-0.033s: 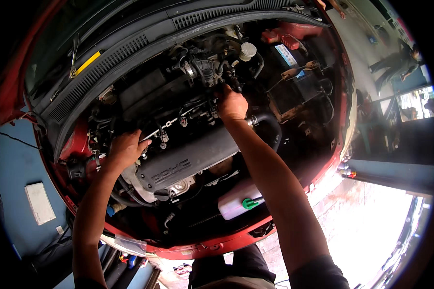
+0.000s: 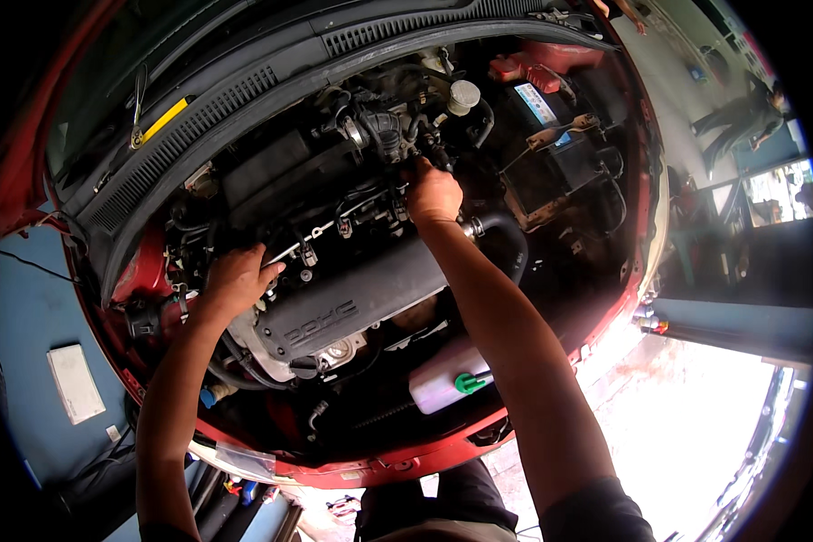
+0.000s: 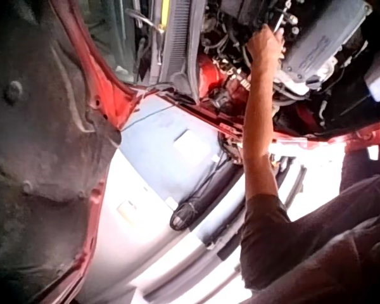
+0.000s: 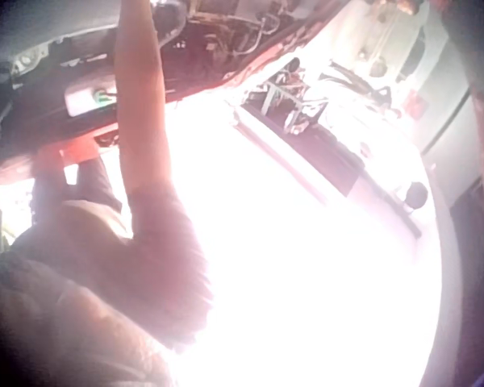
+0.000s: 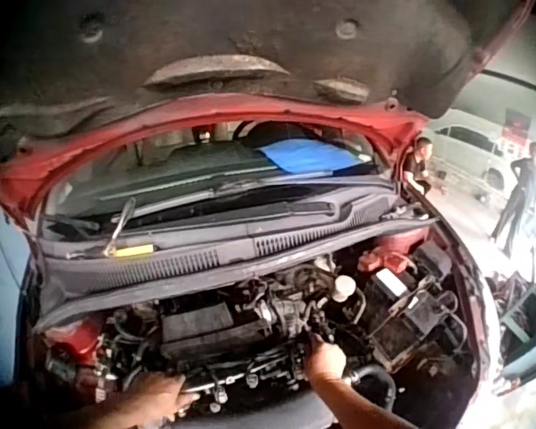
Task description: The person works under the hood of a red car, removing and reinstalling a metal bracket and a black plastic cover on the engine using a wrench and screwdriver. They repeatedly reach for tools and parts, adjust components, and place items on the ground or tool cart.
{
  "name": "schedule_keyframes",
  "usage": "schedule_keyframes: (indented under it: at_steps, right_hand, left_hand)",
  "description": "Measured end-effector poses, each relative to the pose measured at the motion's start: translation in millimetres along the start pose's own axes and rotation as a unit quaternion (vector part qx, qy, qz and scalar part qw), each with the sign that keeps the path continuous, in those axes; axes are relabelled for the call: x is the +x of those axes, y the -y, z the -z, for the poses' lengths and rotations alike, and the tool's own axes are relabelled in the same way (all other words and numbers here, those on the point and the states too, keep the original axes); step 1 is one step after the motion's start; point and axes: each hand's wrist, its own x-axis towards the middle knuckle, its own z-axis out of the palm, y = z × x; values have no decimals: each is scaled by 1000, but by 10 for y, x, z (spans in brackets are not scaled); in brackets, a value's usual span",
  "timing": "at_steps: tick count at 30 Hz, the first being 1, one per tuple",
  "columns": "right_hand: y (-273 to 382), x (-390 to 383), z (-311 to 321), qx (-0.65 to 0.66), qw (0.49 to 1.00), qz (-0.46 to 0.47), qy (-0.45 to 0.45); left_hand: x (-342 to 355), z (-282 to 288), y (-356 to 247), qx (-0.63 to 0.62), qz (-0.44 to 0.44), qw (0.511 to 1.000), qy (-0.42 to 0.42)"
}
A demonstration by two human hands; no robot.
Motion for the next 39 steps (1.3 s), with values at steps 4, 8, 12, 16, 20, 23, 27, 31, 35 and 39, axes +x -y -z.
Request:
schedule_keyframes:
  at_steps: [4, 8, 12, 16, 20, 23, 27, 31, 35, 39]
  right_hand:
    - [-111, 197, -101, 101, 995, 8, -15]
    - [-233, 343, 12, 200, 968, -69, 133]
    - [-150, 321, 41, 251, 957, -70, 130]
    - [-111, 149, 25, 426, 882, -164, 113]
    - [-12, -32, 166, 508, 833, -172, 132]
    - [39, -116, 184, 585, 777, -197, 124]
    - [52, -179, 305, 639, 721, -243, 113]
    - [-39, -190, 272, 643, 726, -180, 162]
    - [-48, -194, 252, 624, 744, -127, 201]
    - [-41, -129, 222, 628, 739, -120, 212]
  left_hand:
    - [42, 192, 28, -7, -31, 999, -24]
    - [38, 104, 170, -23, -54, 998, -40]
    - [-18, -92, 256, -52, -63, 991, -101]
    - [-58, -211, 208, -95, -55, 990, -91]
    - [-80, -48, 117, -76, -54, 991, -96]
    - [-11, -92, 188, -80, -42, 990, -108]
    - [-51, -187, 243, -76, -46, 983, -158]
    - [-144, -125, 191, -34, -53, 977, -203]
    - [-115, -47, 314, -18, -43, 980, -191]
    - [-169, -175, 360, -41, -38, 984, -168]
